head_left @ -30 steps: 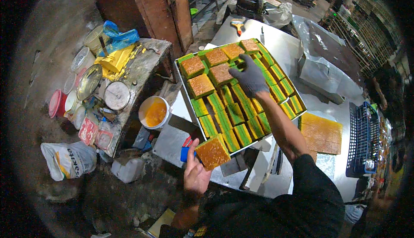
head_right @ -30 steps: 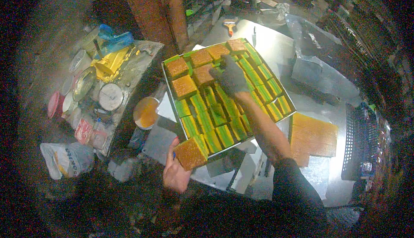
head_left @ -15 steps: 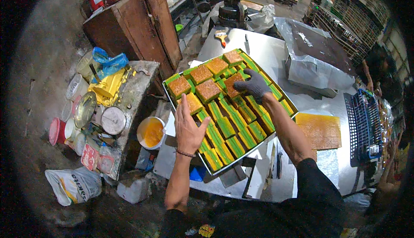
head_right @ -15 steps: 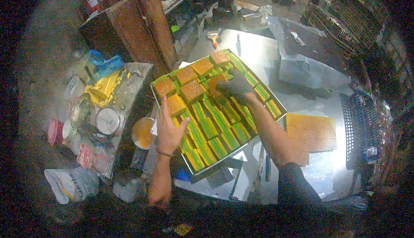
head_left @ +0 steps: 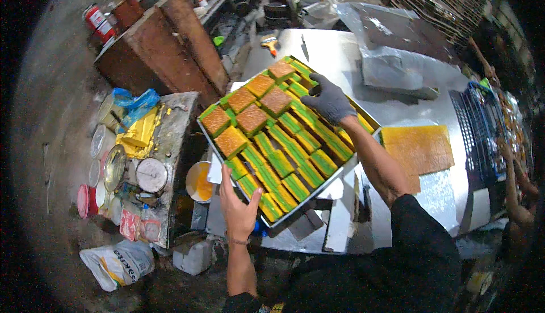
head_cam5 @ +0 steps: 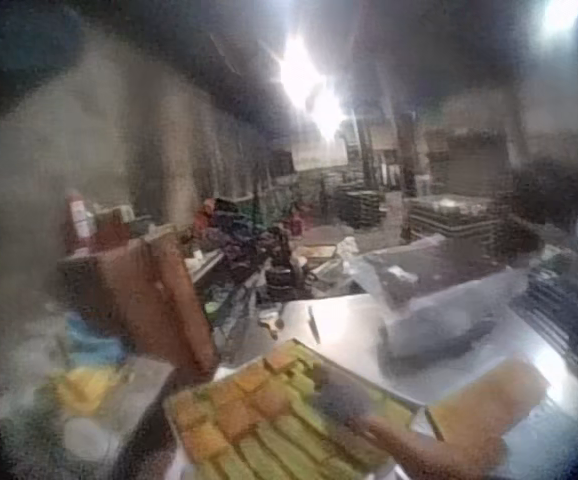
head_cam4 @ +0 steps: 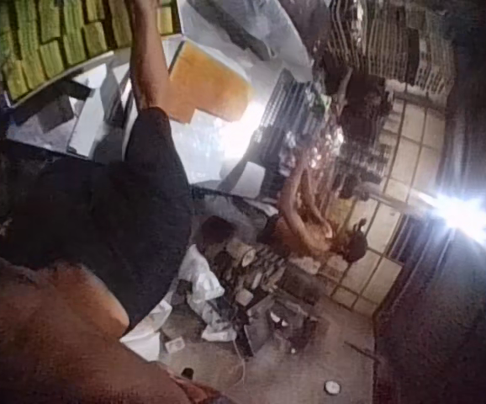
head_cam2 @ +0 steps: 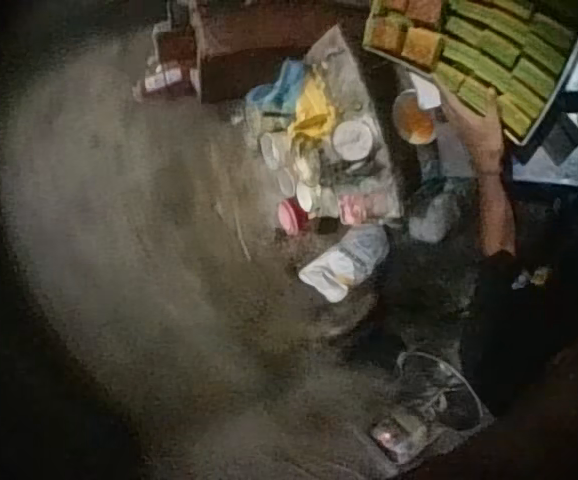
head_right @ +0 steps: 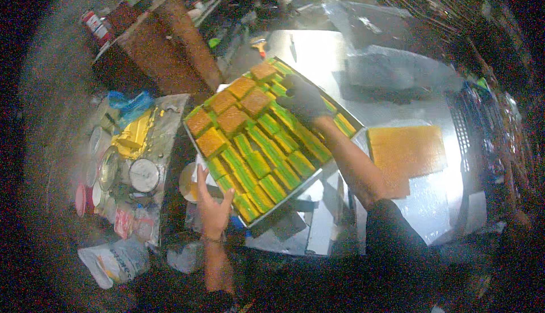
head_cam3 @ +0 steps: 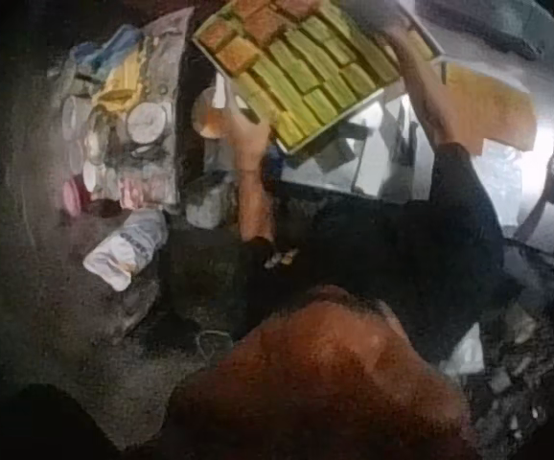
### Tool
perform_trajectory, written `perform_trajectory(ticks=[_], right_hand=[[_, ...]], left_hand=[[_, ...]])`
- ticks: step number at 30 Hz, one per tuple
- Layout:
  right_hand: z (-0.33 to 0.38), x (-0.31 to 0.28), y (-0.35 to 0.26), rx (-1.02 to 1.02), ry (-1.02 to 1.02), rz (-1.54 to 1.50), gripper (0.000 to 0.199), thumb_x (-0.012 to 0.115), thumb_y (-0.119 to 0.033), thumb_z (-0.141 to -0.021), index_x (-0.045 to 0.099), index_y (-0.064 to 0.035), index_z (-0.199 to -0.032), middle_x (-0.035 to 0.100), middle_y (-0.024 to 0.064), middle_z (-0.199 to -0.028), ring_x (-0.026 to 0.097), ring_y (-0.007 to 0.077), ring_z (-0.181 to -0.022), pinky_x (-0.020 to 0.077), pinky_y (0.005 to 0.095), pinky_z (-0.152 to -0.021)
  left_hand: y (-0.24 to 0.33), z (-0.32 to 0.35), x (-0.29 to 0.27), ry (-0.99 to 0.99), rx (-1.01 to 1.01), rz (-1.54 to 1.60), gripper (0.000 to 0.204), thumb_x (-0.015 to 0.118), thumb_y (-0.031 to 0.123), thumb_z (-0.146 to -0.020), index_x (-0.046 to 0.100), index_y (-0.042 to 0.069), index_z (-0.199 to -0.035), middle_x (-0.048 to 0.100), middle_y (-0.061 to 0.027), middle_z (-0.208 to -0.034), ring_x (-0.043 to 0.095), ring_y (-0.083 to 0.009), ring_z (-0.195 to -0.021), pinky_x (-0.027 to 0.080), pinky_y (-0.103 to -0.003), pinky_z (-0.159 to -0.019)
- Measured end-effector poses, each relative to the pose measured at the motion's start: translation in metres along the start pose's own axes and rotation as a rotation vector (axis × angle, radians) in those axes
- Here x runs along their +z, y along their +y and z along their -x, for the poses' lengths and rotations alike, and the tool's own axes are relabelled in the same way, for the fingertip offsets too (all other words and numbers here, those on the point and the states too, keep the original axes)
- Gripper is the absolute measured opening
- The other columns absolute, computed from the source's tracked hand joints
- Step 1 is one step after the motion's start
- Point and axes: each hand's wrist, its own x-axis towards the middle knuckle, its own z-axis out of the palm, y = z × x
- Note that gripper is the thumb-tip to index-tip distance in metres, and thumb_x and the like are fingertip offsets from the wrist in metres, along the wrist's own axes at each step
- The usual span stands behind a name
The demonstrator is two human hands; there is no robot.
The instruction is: The person places rectangular food items into a metal tray lined with green and yellow leaf wrappers. They pick up each item from a nearby surface and arrange them in rows within the tray. The person then moves the filled tray to a different location.
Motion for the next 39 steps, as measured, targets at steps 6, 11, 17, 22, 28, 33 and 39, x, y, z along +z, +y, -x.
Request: perform_trajectory(ticks=[6, 11, 17, 22, 28, 33, 39], right_hand=[[0.209, -0.087, 0.143, 0.258, 0.491, -0.090, 0.048, 0.075, -0.022, -0.091, 0.063, 0.0005, -0.132, 0.074, 0.0107, -0.098, 0.069, 0.0160, -0.091, 0.0550, 0.0319, -0.085], [0.328, -0.143, 0.277, 0.899, 0.717, 0.387, 0.053, 0.054, -0.037, -0.102, 0.055, -0.0026, -0.142, 0.060, 0.0238, -0.139, 0.060, 0.0350, -0.125, 0.0480, 0.0436, -0.106], [0.336, -0.117, 0.316, 0.603, 0.300, 0.631, 0.052, 0.059, -0.032, -0.096, 0.054, -0.0076, -0.141, 0.057, 0.0212, -0.142, 0.053, 0.0420, -0.130, 0.0458, 0.0560, -0.105], [0.336, -0.151, 0.258, 0.564, 0.486, 0.055, 0.086, 0.081, -0.027, -0.082, 0.039, -0.0018, -0.152, 0.065, 0.0192, -0.123, 0.067, 0.0354, -0.105, 0.0527, 0.0458, -0.096], [0.338, -0.179, 0.215, 0.592, 0.298, -0.460, 0.089, 0.075, -0.040, -0.088, 0.033, -0.0006, -0.156, 0.064, 0.0219, -0.128, 0.066, 0.0311, -0.109, 0.0531, 0.0425, -0.095], [0.331, -0.104, 0.220, 0.764, 0.059, 0.472, 0.110, 0.070, -0.063, -0.084, 0.028, 0.0120, -0.152, 0.049, 0.0341, -0.145, 0.044, 0.0498, -0.137, 0.0324, 0.0540, -0.116], [0.307, -0.055, 0.192, 0.694, 0.328, 0.512, 0.111, 0.085, -0.027, -0.067, 0.026, 0.0067, -0.156, 0.059, 0.0283, -0.119, 0.058, 0.0423, -0.112, 0.0473, 0.0508, -0.097]], left_hand=[[0.049, 0.085, 0.047, -0.406, -0.006, 0.637, 0.076, 0.075, 0.006, -0.086, 0.039, -0.004, -0.153, 0.056, -0.0186, -0.144, 0.053, -0.0283, -0.136, 0.040, -0.041, -0.114], [0.082, 0.134, 0.146, -0.913, -0.175, 0.682, 0.072, 0.074, 0.007, -0.090, 0.041, -0.002, -0.152, 0.058, -0.0184, -0.141, 0.056, -0.0265, -0.132, 0.041, -0.041, -0.115], [0.108, 0.143, 0.281, -1.035, -0.274, 0.616, 0.070, 0.068, 0.014, -0.098, 0.033, -0.002, -0.155, 0.048, -0.0267, -0.150, 0.048, -0.0332, -0.140, 0.040, -0.042, -0.116], [0.138, 0.146, 0.330, -0.874, -0.237, 0.627, 0.076, 0.066, 0.004, -0.095, 0.025, 0.006, -0.159, 0.050, -0.0198, -0.145, 0.053, -0.0297, -0.133, 0.048, -0.042, -0.109], [0.140, 0.146, 0.321, -0.706, -0.554, 1.695, 0.068, 0.065, 0.029, -0.101, 0.028, 0.013, -0.156, 0.054, -0.0134, -0.139, 0.054, -0.0299, -0.131, 0.048, -0.050, -0.110], [0.112, 0.162, 0.253, -0.537, -0.663, 1.722, 0.052, 0.063, 0.025, -0.102, 0.042, 0.012, -0.148, 0.053, -0.0082, -0.143, 0.052, -0.0289, -0.133, 0.046, -0.052, -0.111], [0.083, 0.166, 0.140, -0.495, -0.567, 1.642, 0.085, 0.070, 0.019, -0.094, 0.018, 0.016, -0.161, 0.041, -0.0142, -0.153, 0.042, -0.0323, -0.142, 0.032, -0.053, -0.120]])
